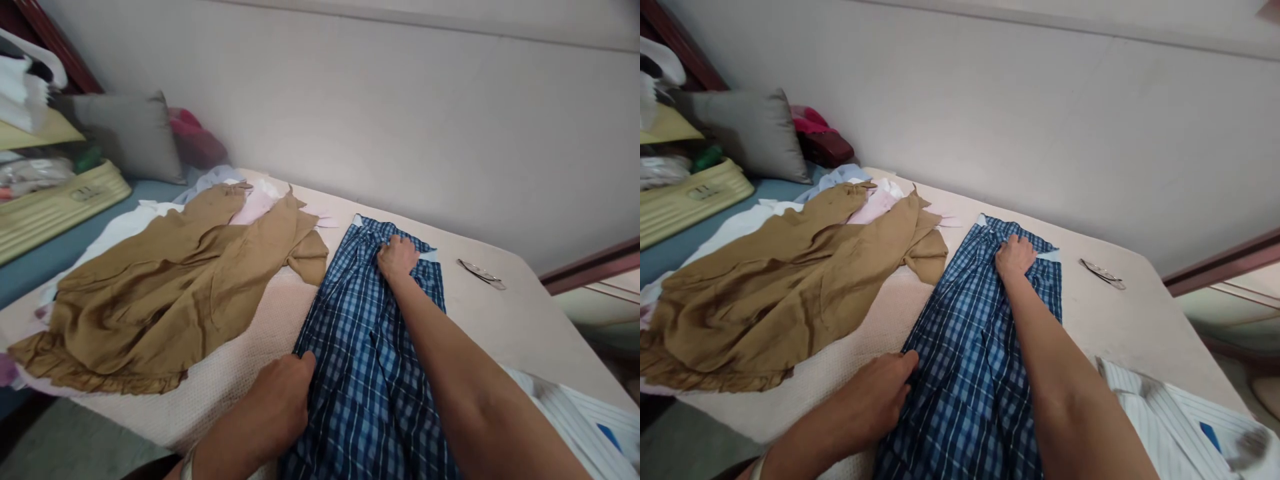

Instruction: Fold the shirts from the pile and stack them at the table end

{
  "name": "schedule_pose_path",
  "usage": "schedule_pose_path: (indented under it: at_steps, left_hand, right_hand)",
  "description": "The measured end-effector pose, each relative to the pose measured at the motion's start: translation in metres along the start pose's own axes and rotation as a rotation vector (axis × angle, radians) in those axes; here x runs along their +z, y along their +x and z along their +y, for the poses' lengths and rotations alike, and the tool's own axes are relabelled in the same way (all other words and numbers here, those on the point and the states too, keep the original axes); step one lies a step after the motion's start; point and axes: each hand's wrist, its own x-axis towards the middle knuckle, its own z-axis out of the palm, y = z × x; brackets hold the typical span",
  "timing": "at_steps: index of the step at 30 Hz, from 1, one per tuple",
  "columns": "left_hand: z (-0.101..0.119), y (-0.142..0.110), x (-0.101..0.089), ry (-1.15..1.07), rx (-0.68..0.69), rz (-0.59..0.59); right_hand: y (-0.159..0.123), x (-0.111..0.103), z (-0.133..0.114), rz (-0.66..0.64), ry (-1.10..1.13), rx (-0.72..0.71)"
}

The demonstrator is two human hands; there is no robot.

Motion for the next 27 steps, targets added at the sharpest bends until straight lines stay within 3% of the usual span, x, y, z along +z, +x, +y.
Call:
schedule_pose_path:
  at_steps: [2, 6, 11, 14, 19, 21, 23, 27]
  left_hand:
    - [-0.001, 0.001, 0.003, 0.015, 0.022, 0.007]
    - [-0.001, 0.003, 0.006, 0.017, -0.005, 0.021]
    - [0.002, 0.007, 0.005, 0.009, -0.073, 0.007]
    - [-0.002, 0.007, 0.008, -0.007, -0.049, 0.031]
    - [-0.012, 0.003, 0.018, 0.026, 0.027, 0.065]
    - [-0.010, 0.002, 0.018, 0.031, 0.039, 0.074]
    - [-0.005, 0.002, 0.014, 0.029, 0.008, 0.060]
    - [0.004, 0.003, 0.004, 0.001, -0.078, -0.021]
  right_hand:
    - [0.008, 0.000, -0.017, -0.036, 0.057, -0.023]
    - [0.027, 0.008, -0.046, -0.204, 0.131, 0.092]
    - [0.028, 0.018, -0.050, -0.218, 0.182, 0.124]
    - [0.022, 0.011, -0.044, -0.122, 0.196, 0.158]
    - [0.023, -0.015, -0.038, 0.319, 0.308, 0.228]
    - [0.025, -0.016, -0.044, 0.387, 0.338, 0.217]
    - [0.026, -0.008, -0.055, 0.299, 0.313, 0.214]
    - [0.029, 0.017, -0.072, -0.061, 0.251, 0.142]
